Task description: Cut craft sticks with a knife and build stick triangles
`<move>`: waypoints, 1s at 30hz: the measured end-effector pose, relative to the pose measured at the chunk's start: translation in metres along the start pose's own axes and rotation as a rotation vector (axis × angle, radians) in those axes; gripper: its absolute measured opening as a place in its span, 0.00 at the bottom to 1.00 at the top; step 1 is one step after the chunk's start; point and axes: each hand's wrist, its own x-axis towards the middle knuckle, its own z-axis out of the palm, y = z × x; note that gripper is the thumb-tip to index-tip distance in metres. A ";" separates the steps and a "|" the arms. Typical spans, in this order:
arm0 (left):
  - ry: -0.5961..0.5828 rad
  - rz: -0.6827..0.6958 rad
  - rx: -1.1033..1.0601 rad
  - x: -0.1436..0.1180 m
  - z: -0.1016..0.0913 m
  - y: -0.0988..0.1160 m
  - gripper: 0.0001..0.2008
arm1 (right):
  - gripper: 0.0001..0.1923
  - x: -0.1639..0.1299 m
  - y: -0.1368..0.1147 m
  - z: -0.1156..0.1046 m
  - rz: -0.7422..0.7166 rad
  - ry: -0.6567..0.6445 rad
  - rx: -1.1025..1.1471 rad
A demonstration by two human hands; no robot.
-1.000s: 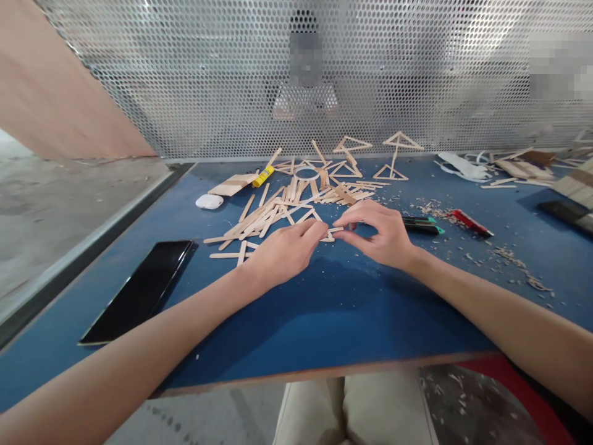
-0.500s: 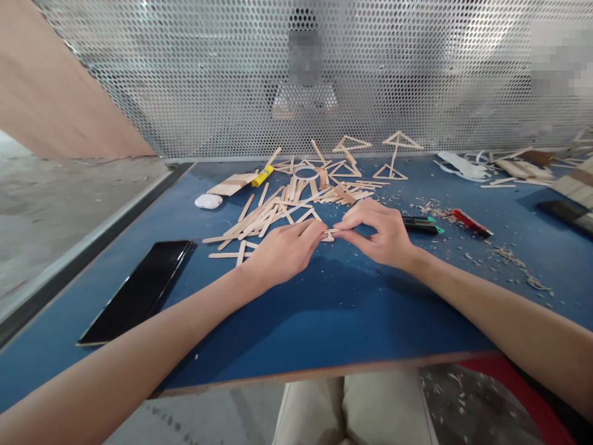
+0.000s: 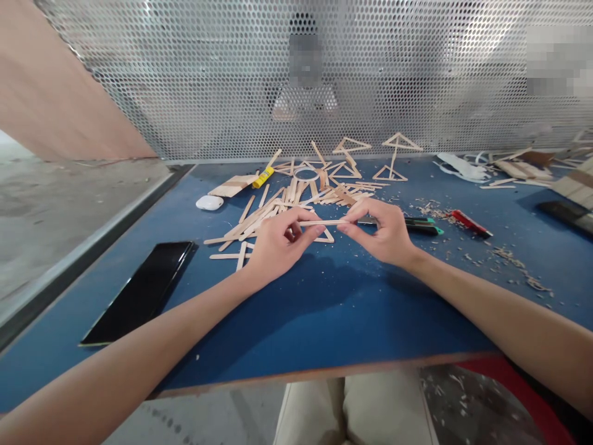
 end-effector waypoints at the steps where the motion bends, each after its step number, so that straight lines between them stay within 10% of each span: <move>1: -0.001 0.005 0.007 0.000 0.000 0.000 0.06 | 0.04 0.000 0.000 0.000 0.001 0.000 0.000; 23: -0.325 0.444 0.650 -0.004 -0.002 0.002 0.14 | 0.02 0.000 0.000 0.001 -0.240 -0.146 -0.132; 30: -0.482 0.428 0.689 -0.004 0.000 -0.004 0.13 | 0.13 0.028 0.005 -0.052 -0.067 -0.495 -0.437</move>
